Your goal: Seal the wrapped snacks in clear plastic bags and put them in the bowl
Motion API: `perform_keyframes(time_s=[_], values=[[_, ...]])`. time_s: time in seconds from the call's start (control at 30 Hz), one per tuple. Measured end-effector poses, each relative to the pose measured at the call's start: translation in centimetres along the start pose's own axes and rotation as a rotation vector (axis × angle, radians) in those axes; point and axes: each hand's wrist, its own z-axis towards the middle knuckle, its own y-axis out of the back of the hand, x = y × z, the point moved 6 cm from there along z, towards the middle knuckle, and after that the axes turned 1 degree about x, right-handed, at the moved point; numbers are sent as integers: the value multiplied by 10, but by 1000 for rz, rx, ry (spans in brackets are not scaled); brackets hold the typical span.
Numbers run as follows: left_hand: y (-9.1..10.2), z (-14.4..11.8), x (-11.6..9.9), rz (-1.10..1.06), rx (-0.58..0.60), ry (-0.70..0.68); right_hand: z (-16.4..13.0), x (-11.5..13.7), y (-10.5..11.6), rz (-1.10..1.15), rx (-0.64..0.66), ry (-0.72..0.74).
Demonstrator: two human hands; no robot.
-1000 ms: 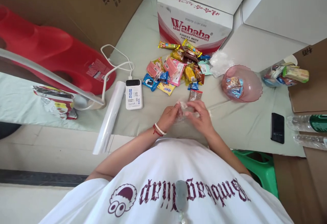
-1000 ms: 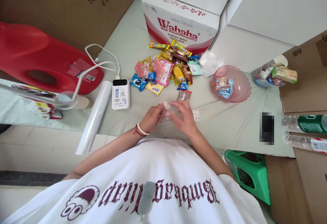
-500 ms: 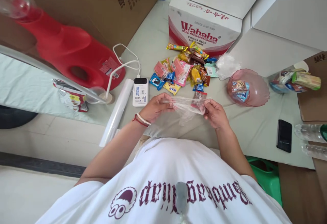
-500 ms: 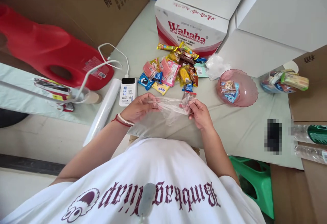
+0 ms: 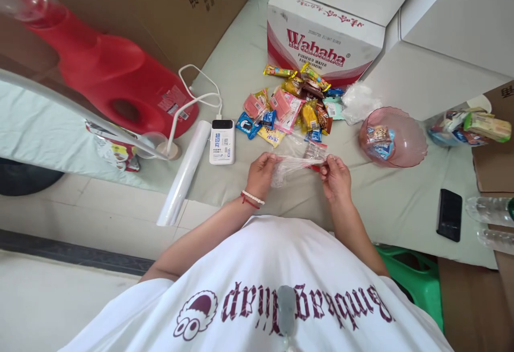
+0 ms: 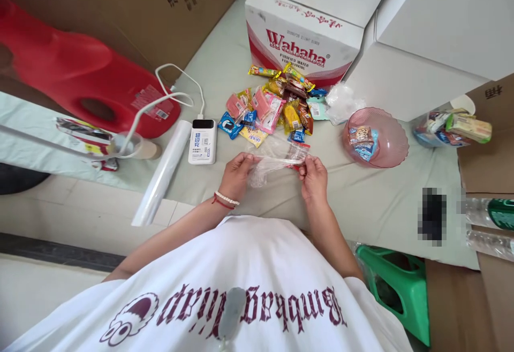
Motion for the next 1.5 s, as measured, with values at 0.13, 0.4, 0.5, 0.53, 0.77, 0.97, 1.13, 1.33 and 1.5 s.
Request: perform_keyframes(time_s=[0.13, 0.4, 0.5, 0.53, 0.77, 0.97, 1.13, 1.33, 1.5], values=[[2, 7, -1, -2, 28, 10, 2, 17, 4, -44, 13, 112], [-4, -6, -5, 300, -68, -175, -36, -36, -35, -80, 221, -230], [6, 0, -3, 314, -94, -166, -32, -33, -30, -148, 228, -188], [10, 4, -1, 316, -72, -155, -30, -31, -26, -189, 267, -194], [32, 15, 0, 158, 1, -24, -18, -1, 28, -322, 204, -121], [1, -18, -28, 372, 134, -292, -34, -18, -5, -360, 234, -159], [-5, -27, -24, 356, 183, -289, -22, -35, -35, -413, 262, -67], [43, -2, -3, 33, 74, -12, -13, -11, 11, -358, 391, -251], [37, 0, -4, -136, 156, 99, -19, 3, 20, -212, 454, -254]])
